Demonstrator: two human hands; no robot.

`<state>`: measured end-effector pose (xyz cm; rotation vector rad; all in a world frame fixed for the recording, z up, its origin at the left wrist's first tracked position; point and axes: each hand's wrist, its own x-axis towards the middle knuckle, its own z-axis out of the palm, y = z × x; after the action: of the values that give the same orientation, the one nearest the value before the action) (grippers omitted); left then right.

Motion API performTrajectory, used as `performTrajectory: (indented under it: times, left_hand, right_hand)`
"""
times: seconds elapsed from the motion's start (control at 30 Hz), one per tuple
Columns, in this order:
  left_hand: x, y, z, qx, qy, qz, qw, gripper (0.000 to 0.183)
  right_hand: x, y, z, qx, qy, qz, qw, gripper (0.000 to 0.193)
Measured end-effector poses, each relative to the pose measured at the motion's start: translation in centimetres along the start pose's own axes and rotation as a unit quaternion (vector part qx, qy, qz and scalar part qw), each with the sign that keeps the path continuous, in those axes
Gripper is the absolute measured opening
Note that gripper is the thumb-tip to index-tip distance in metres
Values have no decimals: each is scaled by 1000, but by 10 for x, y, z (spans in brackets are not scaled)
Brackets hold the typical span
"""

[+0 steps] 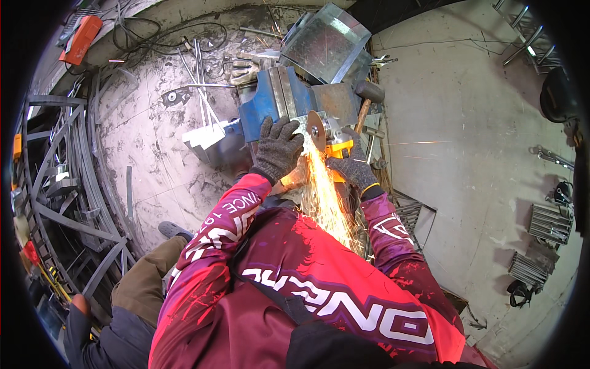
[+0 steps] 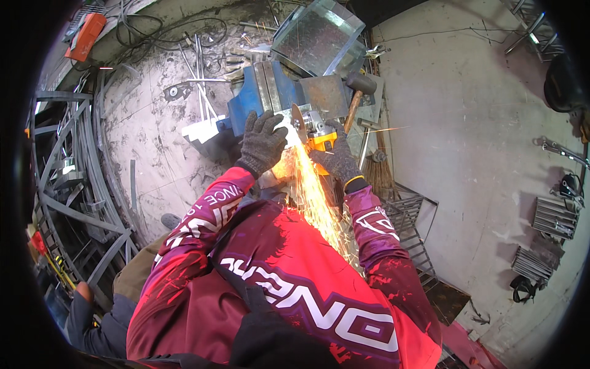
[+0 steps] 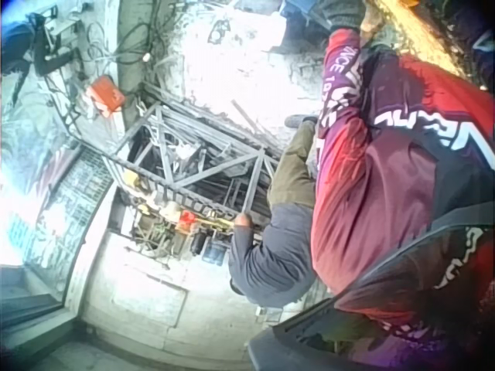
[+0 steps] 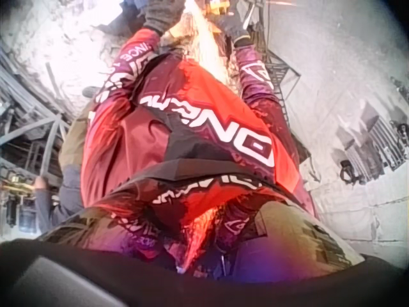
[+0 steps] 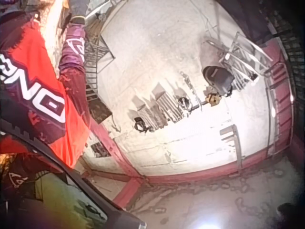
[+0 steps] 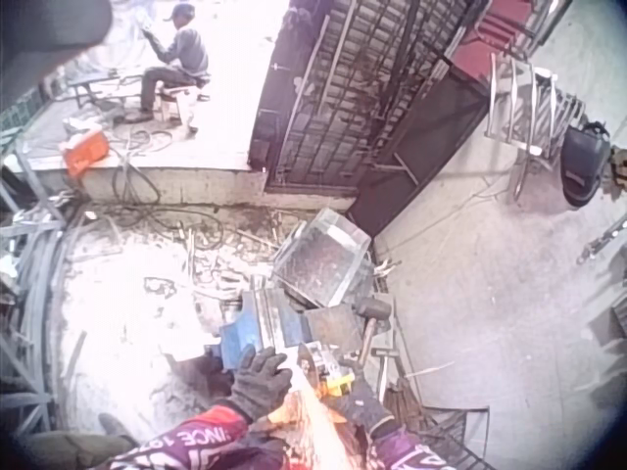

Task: Cutting a metal plate using an angle grinder and marking it with a pen.

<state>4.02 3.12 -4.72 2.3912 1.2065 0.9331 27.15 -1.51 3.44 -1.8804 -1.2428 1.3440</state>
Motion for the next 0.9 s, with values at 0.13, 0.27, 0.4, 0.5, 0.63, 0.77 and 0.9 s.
performTrajectory:
  times: [0.13,0.27,0.4,0.5,0.63,0.77,0.9]
  left_hand:
    - [1,1,-1,0,-2,2,1000,32]
    - [0,1,-1,-2,-7,-3,1000,32]
    - [1,2,-2,-2,-10,-7,1000,32]
    - [0,0,1,-3,-6,-7,1000,31]
    - [0,2,-1,-4,-2,-11,1000,30]
    - [1,2,-1,-1,-6,-11,1000,31]
    - [2,3,-1,4,-3,-15,1000,30]
  right_hand:
    - [-1,-4,2,55,0,32,998,92]
    - [1,-6,2,16,8,6,1000,94]
    - [6,2,1,38,9,40,998,94]
    - [8,6,1,16,1,30,999,96]
    - [4,-11,3,18,3,36,999,95]
    - [6,-8,3,28,2,27,999,94]
    - [7,-4,3,18,7,12,1000,94]
